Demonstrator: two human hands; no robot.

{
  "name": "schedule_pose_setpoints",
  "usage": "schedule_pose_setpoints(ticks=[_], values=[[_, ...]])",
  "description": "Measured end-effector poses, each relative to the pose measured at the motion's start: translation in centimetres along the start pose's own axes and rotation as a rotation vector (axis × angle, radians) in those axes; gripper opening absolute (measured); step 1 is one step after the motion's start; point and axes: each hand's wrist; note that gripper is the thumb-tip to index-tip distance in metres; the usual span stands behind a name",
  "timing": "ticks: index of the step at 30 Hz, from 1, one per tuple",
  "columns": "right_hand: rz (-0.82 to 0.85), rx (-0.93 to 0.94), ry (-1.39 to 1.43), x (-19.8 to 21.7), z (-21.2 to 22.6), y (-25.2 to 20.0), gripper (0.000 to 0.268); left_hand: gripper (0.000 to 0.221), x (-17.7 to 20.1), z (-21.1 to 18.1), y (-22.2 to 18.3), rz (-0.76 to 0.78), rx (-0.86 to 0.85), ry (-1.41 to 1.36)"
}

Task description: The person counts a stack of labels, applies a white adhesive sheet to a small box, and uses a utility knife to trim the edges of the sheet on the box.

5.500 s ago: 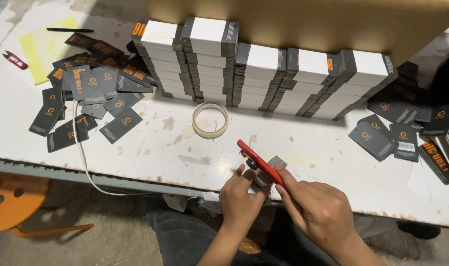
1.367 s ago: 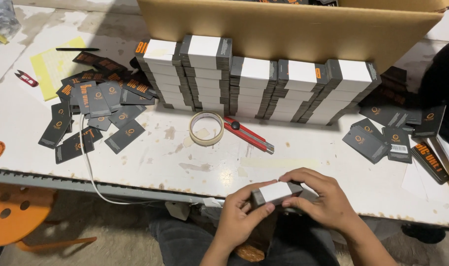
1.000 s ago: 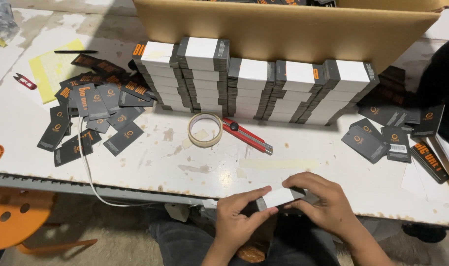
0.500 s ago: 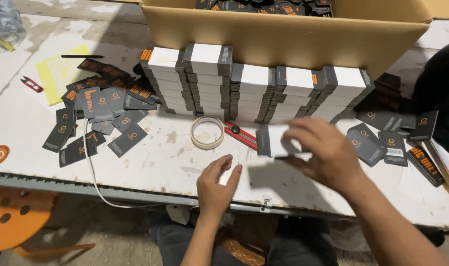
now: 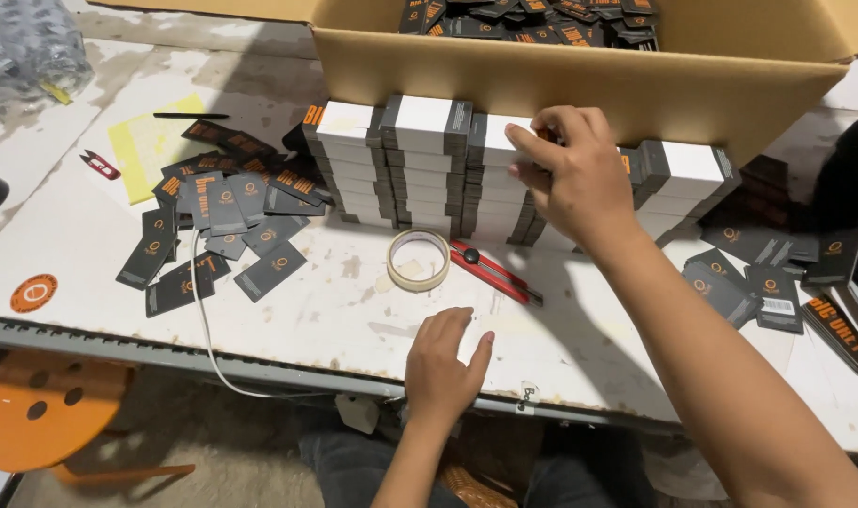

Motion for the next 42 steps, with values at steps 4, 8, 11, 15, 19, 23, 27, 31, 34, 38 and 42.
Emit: schedule_pose_setpoints(ticks=[4, 8, 11, 15, 19, 23, 27, 31, 34, 38, 42], values=[[0.007, -0.025, -0.081, -0.1, 0.6, -0.2, 0.032, 0.022, 0.0, -0.5, 0.0, -0.042, -0.022, 0.008], [0.04, -0.039, -0.099, 0.6, 0.4, -0.7, 0.044, 0.022, 0.1, -0.4, 0.0, -0.034, -0.031, 0.008], [-0.075, -0.073, -0.129, 2.1, 2.2, -2.2, 0.042, 0.022, 0.2, -0.2, -0.1, -0.016, -0.045, -0.004], [-0.093, -0.209, 0.18, 0.9, 5.1, -7.7, 0.009, 0.026, 0.1, 0.0, -0.1, -0.003, -0.033, -0.001], [0.249, -0.298, 0.208, 0.3, 7.2, -10.7, 0.028, 0.036, 1.7, -2.7, 1.6, -0.031, 0.094, 0.018], [0.292, -0.449, 0.229, 0.2, 7.4, -11.7, 0.017, 0.029, 3.7, -3.0, 3.5, 0.031, 0.138, 0.272], [0.283, -0.542, 0.259, 0.2, 7.1, -12.1, 0.01, 0.018, 3.7, 1.1, 5.4, 0.091, 0.12, 0.523], [0.263, -0.557, 0.276, 0.3, 7.3, -11.8, 0.01, 0.013, 3.8, 2.9, 5.6, 0.01, 0.162, 0.39], [0.253, -0.482, 0.268, 0.4, 7.7, -11.5, 0.011, 0.011, 3.7, 3.4, 5.2, -0.134, 0.254, 0.269], [0.317, -0.308, 0.23, 0.9, 8.3, -8.8, 0.01, 0.01, 3.9, 3.5, 5.3, -0.234, 0.305, 0.307], [0.271, -0.232, -0.038, -0.7, 8.4, -8.0, 0.018, 0.02, 4.5, 2.1, 5.0, -0.24, 0.231, 0.414]])
Point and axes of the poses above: each hand's wrist, its own y-axis towards the middle knuckle, its own x-axis out of the back of the hand, z = x × y, and after that the axes turned 13 degrees about x, right-handed
